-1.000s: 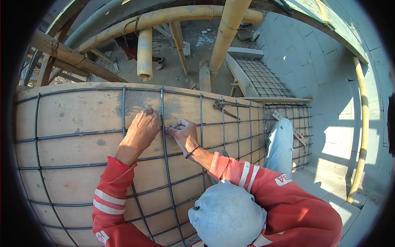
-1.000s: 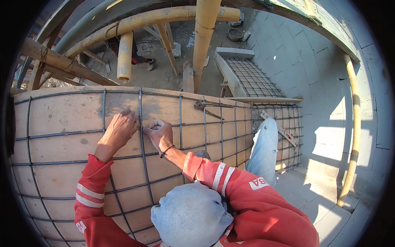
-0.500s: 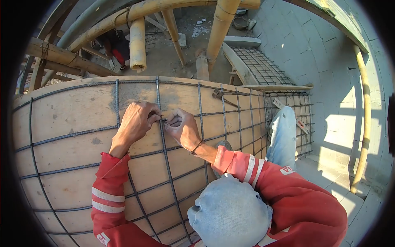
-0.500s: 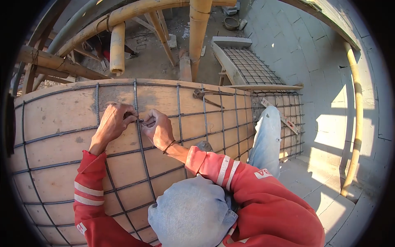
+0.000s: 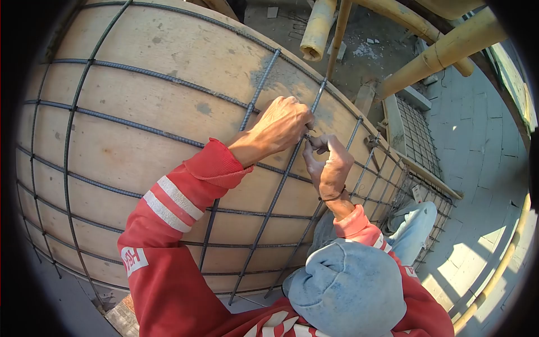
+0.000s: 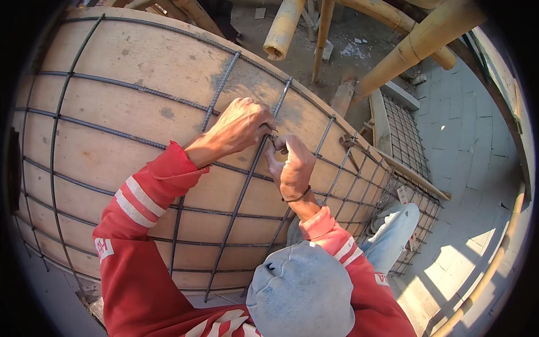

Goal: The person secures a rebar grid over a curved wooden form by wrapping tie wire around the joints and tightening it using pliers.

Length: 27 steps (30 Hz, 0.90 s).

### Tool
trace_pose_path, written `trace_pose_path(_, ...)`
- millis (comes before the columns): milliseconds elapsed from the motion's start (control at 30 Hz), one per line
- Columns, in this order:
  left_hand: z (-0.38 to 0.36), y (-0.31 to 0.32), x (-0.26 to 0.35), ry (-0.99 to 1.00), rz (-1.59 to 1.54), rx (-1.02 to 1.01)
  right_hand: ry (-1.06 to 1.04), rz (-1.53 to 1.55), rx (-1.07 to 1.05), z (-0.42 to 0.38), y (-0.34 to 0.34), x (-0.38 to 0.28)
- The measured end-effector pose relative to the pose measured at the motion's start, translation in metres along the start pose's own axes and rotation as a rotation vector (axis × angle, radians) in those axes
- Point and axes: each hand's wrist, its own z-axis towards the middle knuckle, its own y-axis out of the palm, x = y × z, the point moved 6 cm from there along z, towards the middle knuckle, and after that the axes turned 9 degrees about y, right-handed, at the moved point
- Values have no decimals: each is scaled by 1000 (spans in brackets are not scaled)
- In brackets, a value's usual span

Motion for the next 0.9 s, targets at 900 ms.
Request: trace_pose_path(900, -12, 5, 12, 66, -17, 171, -491, -202, -478, 49, -8, -14)
